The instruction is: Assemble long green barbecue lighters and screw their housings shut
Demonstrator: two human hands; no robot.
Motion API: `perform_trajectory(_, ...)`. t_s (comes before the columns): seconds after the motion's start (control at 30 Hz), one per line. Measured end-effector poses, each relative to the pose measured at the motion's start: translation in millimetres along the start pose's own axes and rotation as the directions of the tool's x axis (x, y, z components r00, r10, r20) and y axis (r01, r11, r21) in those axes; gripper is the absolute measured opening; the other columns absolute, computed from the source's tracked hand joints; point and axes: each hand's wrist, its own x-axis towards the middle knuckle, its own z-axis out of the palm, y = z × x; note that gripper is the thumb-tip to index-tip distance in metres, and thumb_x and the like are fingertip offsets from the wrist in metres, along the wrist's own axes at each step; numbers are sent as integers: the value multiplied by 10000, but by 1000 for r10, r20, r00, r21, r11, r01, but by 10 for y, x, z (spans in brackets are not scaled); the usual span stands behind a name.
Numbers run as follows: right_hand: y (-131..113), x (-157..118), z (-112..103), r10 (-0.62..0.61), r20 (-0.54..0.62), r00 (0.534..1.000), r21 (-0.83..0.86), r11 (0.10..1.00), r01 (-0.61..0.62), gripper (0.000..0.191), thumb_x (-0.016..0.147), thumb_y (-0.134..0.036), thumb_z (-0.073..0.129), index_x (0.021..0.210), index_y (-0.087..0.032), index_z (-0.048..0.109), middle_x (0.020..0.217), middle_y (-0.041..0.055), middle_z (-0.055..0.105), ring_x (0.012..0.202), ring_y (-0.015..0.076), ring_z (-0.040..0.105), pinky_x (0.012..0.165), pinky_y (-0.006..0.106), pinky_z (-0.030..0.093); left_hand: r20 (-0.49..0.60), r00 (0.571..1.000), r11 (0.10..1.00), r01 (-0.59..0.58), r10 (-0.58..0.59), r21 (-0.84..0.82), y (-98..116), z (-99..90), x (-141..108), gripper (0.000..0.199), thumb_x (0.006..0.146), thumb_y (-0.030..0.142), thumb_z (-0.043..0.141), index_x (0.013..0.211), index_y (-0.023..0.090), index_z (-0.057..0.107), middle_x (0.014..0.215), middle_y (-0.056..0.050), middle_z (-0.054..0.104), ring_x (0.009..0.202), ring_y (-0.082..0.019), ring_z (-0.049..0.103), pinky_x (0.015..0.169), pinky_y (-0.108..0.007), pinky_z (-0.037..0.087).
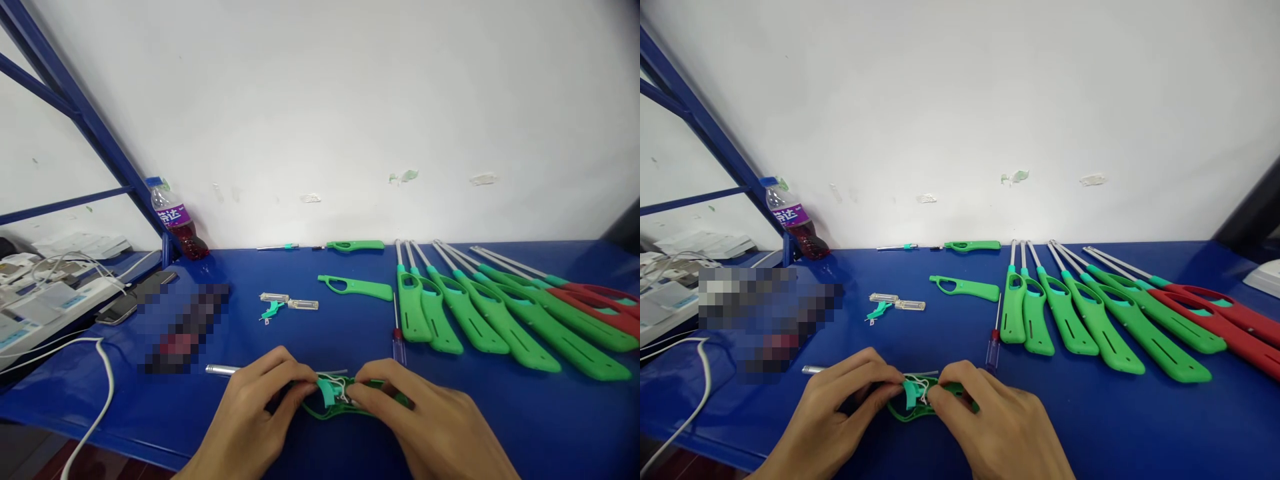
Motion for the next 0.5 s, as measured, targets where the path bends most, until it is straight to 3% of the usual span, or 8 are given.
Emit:
perform_trajectory(0.17,0,-4,-21,-4,24,1000,21,1000,3,358,1115,-141,341,1144,-268,674,1010,-15,756,715,82,738,588,160,509,-1,1000,1000,-4,4,20,-8,-1,-4,151,1025,140,657,1005,260,748,863,27,707,667,-105,640,594,-215,474)
perform_trajectory(0.5,12,-12,-27,-4,36,999,38,999,2,375,1131,-181,304,1149,-276,666,1003,-18,758,727,84,749,585,164,506,-25,1000,1000,-18,17,-12,-1,34,9,172,1014,119,672,1014,271,754,886,34,722,705,-101,676,613,-203,500)
